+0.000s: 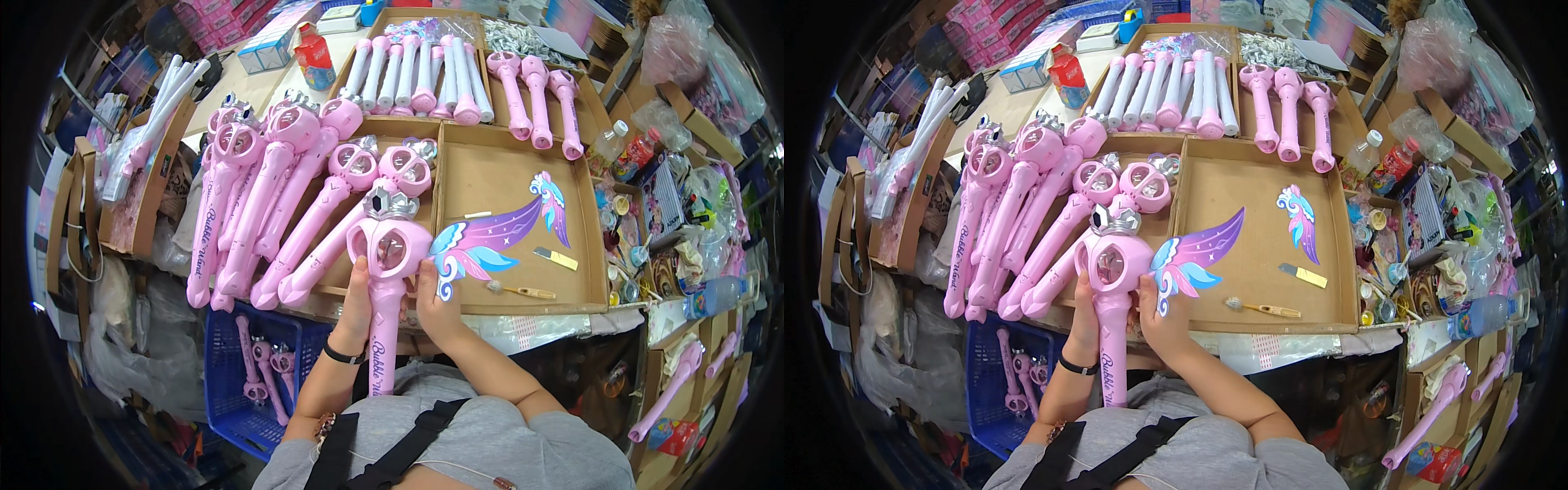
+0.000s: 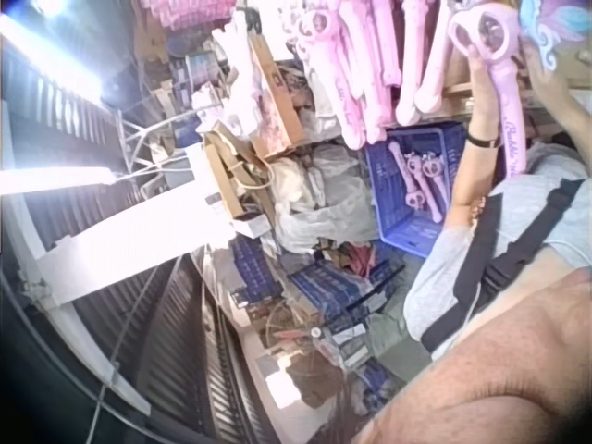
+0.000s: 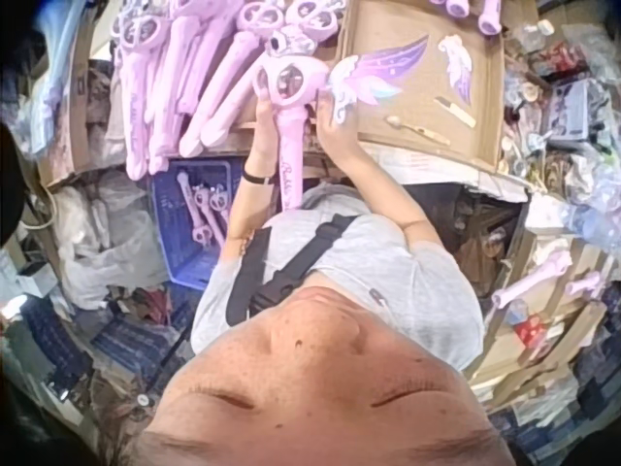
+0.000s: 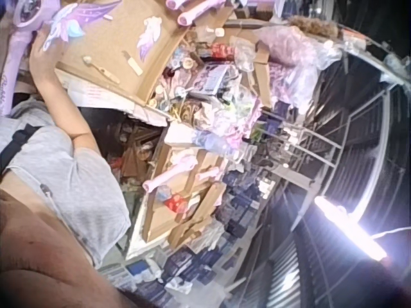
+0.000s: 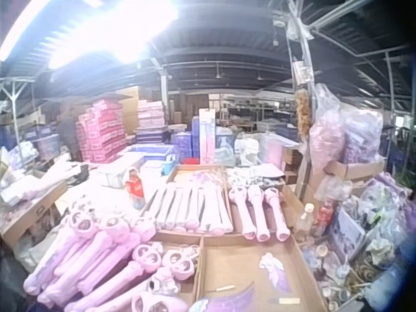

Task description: The person assembles pink fan sticks by inserting a silver crown piece into the top, applying glue with a brush, and attaching a holographic wing sticker. They repeat this process on multiple sticks, placing finished units on the table.

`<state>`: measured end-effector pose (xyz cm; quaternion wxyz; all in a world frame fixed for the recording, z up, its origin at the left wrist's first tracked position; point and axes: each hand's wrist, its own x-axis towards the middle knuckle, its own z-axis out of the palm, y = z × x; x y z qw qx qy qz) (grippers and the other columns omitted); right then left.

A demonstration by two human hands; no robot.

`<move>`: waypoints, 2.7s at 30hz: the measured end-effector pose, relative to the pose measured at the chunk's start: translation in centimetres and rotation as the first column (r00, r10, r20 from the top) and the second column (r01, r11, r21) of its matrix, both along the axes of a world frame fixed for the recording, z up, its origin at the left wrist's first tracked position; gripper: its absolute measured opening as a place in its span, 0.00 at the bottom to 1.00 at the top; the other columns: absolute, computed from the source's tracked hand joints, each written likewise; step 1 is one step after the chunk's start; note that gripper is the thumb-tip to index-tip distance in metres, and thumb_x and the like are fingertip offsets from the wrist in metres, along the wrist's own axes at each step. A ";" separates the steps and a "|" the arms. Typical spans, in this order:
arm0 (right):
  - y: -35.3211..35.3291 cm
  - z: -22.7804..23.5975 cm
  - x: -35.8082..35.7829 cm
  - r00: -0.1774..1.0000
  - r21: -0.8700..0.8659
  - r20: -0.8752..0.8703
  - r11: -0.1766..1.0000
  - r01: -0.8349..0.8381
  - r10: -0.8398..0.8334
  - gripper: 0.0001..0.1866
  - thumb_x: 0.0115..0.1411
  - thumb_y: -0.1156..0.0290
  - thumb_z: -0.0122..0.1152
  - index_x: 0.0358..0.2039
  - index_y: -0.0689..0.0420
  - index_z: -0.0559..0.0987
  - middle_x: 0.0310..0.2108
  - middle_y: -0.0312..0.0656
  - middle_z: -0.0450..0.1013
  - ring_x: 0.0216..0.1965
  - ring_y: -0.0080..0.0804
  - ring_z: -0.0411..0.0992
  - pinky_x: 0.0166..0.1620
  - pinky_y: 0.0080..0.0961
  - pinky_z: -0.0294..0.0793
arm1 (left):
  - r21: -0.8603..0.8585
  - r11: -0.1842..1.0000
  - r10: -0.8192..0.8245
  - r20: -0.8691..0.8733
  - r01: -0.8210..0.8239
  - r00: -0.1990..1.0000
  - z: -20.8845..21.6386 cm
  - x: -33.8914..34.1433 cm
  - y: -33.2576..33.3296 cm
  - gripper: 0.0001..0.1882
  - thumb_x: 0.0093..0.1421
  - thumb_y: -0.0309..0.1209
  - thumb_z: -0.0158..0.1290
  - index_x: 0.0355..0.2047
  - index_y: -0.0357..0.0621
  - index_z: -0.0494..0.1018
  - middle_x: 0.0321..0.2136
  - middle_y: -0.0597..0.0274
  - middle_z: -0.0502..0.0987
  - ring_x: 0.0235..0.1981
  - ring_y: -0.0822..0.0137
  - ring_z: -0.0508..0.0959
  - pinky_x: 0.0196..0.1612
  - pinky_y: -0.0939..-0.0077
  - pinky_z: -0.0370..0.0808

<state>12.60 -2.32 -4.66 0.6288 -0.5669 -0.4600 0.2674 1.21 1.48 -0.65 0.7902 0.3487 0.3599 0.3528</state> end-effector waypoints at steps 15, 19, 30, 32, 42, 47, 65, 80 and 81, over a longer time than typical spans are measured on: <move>-0.7 3.8 15.3 0.996 -0.500 0.026 0.863 -0.064 0.088 0.18 0.58 0.55 0.56 0.29 0.59 0.78 0.20 0.31 0.71 0.22 0.18 0.66 0.25 0.22 0.65 | 0.010 0.999 0.044 0.084 -0.045 0.995 -1.3 -0.9 0.1 0.36 0.58 0.63 0.34 0.44 0.41 0.66 0.23 0.55 0.74 0.16 0.69 0.74 0.15 0.79 0.72; 0.4 2.1 24.9 0.943 -0.536 0.269 0.844 -0.024 0.198 0.19 0.54 0.54 0.59 0.28 0.61 0.77 0.21 0.38 0.72 0.23 0.25 0.68 0.28 0.27 0.67 | 0.053 0.998 0.015 0.134 -0.022 0.991 -1.1 -0.3 -0.3 0.35 0.58 0.62 0.35 0.44 0.40 0.65 0.23 0.54 0.74 0.15 0.70 0.73 0.14 0.79 0.70; -6.8 3.2 27.3 0.640 -0.875 0.437 0.465 0.139 0.631 0.19 0.42 0.55 0.65 0.23 0.61 0.78 0.24 0.48 0.75 0.29 0.40 0.74 0.34 0.33 0.72 | 0.050 0.998 -0.036 0.091 0.031 0.995 -1.5 -0.1 -0.6 0.35 0.59 0.62 0.35 0.43 0.39 0.66 0.24 0.53 0.74 0.17 0.69 0.74 0.16 0.79 0.72; -7.1 4.7 27.4 0.672 -0.915 0.342 0.395 0.080 0.657 0.20 0.44 0.54 0.63 0.25 0.61 0.78 0.25 0.49 0.75 0.28 0.41 0.74 0.33 0.32 0.72 | 0.043 0.999 -0.032 0.080 0.028 0.996 -1.5 -0.2 -0.8 0.35 0.59 0.61 0.35 0.43 0.38 0.66 0.24 0.53 0.74 0.17 0.68 0.74 0.17 0.78 0.72; 1.5 -1.2 29.4 0.267 -0.418 0.908 0.683 0.599 0.323 0.14 0.52 0.64 0.54 0.24 0.64 0.78 0.28 0.55 0.75 0.34 0.49 0.74 0.38 0.40 0.73 | -0.015 0.999 -0.028 0.086 0.029 0.996 -1.3 -0.6 -1.0 0.35 0.58 0.62 0.37 0.43 0.39 0.66 0.23 0.54 0.75 0.17 0.69 0.75 0.16 0.79 0.73; 0.1 -1.6 29.9 0.363 -0.617 0.787 0.613 0.494 0.499 0.12 0.46 0.69 0.53 0.28 0.63 0.78 0.31 0.55 0.75 0.37 0.51 0.73 0.41 0.42 0.73 | -0.022 1.000 0.014 0.177 -0.010 0.984 -0.7 -1.2 0.2 0.36 0.57 0.63 0.34 0.44 0.41 0.66 0.21 0.55 0.74 0.13 0.68 0.73 0.12 0.80 0.70; -2.9 6.3 8.7 0.849 0.111 -0.524 0.994 -0.005 0.063 0.08 0.60 0.69 0.55 0.35 0.61 0.74 0.24 0.40 0.74 0.22 0.25 0.72 0.24 0.20 0.72 | -0.093 0.991 -0.031 0.553 0.099 0.833 -0.7 -1.3 1.0 0.39 0.56 0.64 0.29 0.42 0.37 0.66 0.24 0.50 0.71 0.13 0.64 0.70 0.11 0.78 0.66; -5.6 5.9 0.1 0.946 0.025 -0.116 0.953 -0.301 0.302 0.09 0.65 0.72 0.44 0.29 0.61 0.70 0.24 0.36 0.67 0.25 0.22 0.64 0.28 0.21 0.63 | 0.180 0.983 0.029 0.049 -0.037 0.998 2.1 -1.9 -4.7 0.36 0.57 0.64 0.34 0.37 0.40 0.70 0.20 0.60 0.74 0.16 0.70 0.74 0.19 0.80 0.71; -5.6 5.9 0.4 0.929 -0.029 -0.156 0.939 -0.343 0.335 0.09 0.65 0.72 0.44 0.29 0.61 0.70 0.24 0.36 0.67 0.25 0.22 0.64 0.28 0.21 0.63 | 0.176 0.984 0.024 0.064 -0.035 0.998 2.3 -1.8 -4.8 0.36 0.57 0.64 0.34 0.37 0.40 0.70 0.20 0.60 0.74 0.17 0.71 0.74 0.19 0.80 0.71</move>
